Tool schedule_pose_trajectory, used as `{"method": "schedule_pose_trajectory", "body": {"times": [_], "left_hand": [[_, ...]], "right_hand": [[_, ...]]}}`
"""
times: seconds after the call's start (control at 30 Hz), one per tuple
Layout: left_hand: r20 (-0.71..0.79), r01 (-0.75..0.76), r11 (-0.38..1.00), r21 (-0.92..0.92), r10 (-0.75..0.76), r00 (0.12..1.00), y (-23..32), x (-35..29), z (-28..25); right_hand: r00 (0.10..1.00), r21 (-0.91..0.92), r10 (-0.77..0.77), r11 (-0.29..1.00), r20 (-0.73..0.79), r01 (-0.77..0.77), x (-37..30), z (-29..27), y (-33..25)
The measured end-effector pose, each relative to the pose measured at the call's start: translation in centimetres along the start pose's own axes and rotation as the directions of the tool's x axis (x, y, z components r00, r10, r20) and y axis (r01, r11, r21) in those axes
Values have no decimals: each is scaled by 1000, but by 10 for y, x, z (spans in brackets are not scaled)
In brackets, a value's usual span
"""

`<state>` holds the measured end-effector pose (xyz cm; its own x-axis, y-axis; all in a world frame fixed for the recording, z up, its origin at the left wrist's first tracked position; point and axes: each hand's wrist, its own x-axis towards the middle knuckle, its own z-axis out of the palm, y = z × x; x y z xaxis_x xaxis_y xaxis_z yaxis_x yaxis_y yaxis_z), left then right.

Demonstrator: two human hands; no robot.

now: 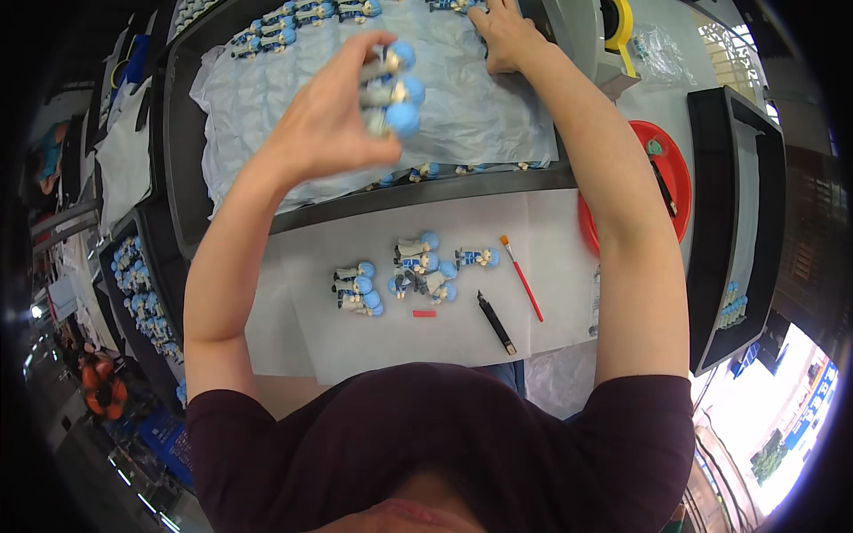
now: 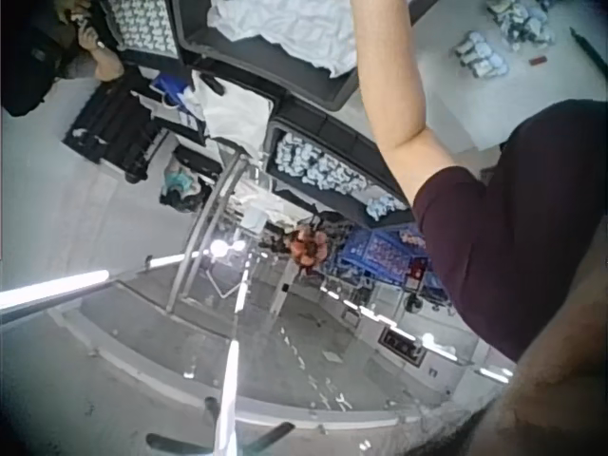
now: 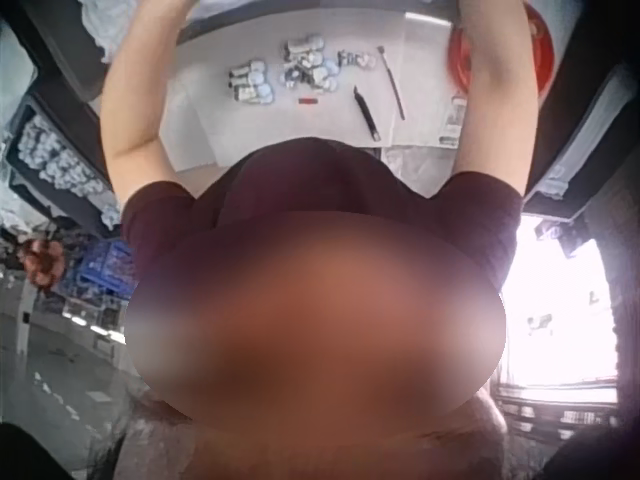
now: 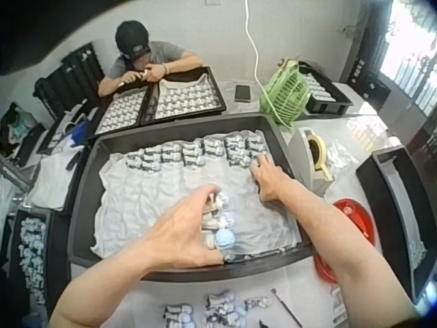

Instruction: The person assembles small blue and white figurines by hand. They pick up individual parts from a tray and the table, connect them together, and place the completed figurines into a blue storage bin. The process involves repetitive picking, joining, and placing of the small plastic components.

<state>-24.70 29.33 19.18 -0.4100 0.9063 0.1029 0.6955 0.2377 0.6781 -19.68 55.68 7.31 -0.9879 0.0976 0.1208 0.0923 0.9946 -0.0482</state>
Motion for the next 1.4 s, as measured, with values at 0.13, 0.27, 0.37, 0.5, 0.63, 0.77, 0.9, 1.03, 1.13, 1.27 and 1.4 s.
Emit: {"method": "schedule_pose_trajectory", "body": {"times": [0.13,0.27,0.37,0.5,0.63,0.77,0.9,1.03,1.13,1.27,1.4], "left_hand": [[266,8,989,-146,32,963,13,-108,7],[359,33,997,76,-58,932,7,-182,49],[314,-32,985,171,-24,949,-6,-206,79],[217,36,954,297,-104,971,-1,-213,90],[253,57,924,377,-163,954,-1,-219,101],[303,20,909,415,-160,939,-3,-214,102],[399,-36,848,529,-212,892,0,-210,101],[458,-11,933,360,-166,873,21,-190,64],[421,77,985,-157,-4,907,27,-163,21],[31,-37,999,31,36,999,12,-113,-10],[-51,-22,1000,10,22,998,-9,-83,-15]], "right_hand": [[1000,31,7,1000,0,-7,4,12,11],[1000,14,-15,1000,-8,15,3,0,3],[998,53,59,997,-25,-58,-1,-16,4],[990,306,-33,949,-137,74,-27,-98,-54],[954,425,-300,861,-21,280,-103,-153,-130],[862,451,-438,843,255,294,-174,-125,-181],[876,148,-358,933,323,327,-193,-66,-201],[894,116,-335,942,298,315,-205,-38,-217],[892,149,-342,939,296,311,-211,-35,-223],[892,225,-320,940,318,257,-214,-36,-217],[879,512,-378,838,290,191,-199,-82,-190]]}}
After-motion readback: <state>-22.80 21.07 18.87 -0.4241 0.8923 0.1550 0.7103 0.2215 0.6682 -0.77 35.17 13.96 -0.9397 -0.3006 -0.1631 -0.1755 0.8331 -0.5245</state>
